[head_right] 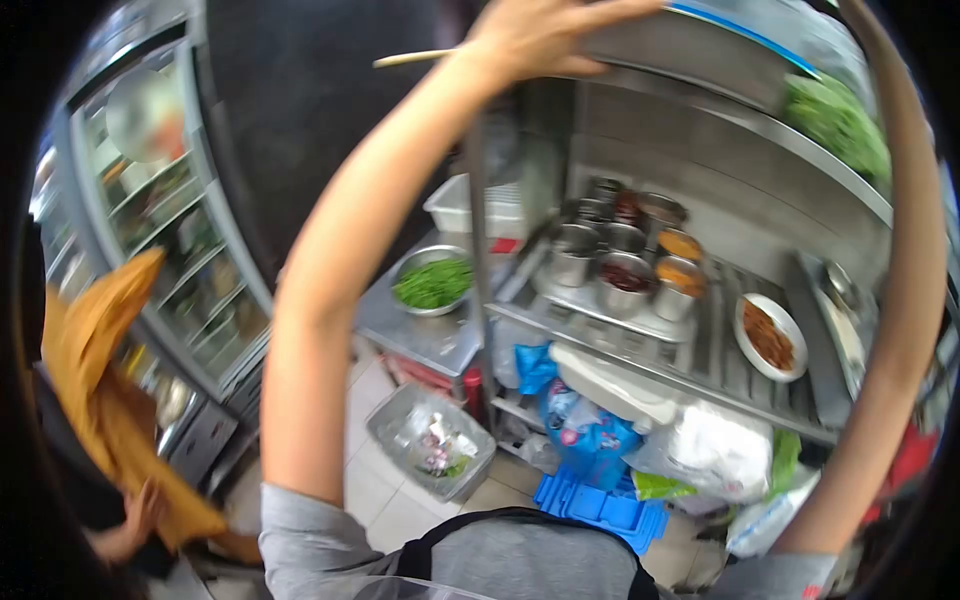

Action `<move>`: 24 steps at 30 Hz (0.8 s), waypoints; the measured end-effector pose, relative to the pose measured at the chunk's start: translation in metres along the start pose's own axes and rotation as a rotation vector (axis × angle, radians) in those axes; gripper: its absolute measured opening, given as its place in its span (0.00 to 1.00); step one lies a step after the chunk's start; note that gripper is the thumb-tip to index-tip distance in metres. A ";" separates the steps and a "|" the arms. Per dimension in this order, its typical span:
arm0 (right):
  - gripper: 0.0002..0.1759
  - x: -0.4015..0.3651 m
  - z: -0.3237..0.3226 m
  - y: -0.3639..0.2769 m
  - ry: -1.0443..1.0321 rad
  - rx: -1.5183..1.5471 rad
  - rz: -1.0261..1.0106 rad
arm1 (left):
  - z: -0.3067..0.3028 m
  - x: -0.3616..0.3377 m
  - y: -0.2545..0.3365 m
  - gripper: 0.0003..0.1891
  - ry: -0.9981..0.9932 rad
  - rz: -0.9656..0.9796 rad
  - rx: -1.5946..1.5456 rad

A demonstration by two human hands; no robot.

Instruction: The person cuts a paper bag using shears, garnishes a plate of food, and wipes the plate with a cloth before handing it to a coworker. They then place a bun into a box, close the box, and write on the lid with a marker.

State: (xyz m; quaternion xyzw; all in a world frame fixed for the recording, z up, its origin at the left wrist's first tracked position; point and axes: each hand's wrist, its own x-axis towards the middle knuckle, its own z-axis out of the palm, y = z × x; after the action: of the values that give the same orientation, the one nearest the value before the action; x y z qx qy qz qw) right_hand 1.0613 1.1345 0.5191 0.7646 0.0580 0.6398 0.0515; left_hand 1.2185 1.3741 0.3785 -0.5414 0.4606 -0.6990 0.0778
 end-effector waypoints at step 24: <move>0.34 -0.016 0.054 -0.064 0.802 -0.306 -0.749 | 0.017 0.010 0.058 0.34 0.069 -0.073 0.045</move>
State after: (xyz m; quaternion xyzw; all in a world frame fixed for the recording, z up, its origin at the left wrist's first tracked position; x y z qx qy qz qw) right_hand 1.1105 1.1950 0.4838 0.3730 0.2468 0.8193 0.3588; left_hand 1.2055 1.3257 0.3426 -0.5318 0.4271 -0.7297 0.0483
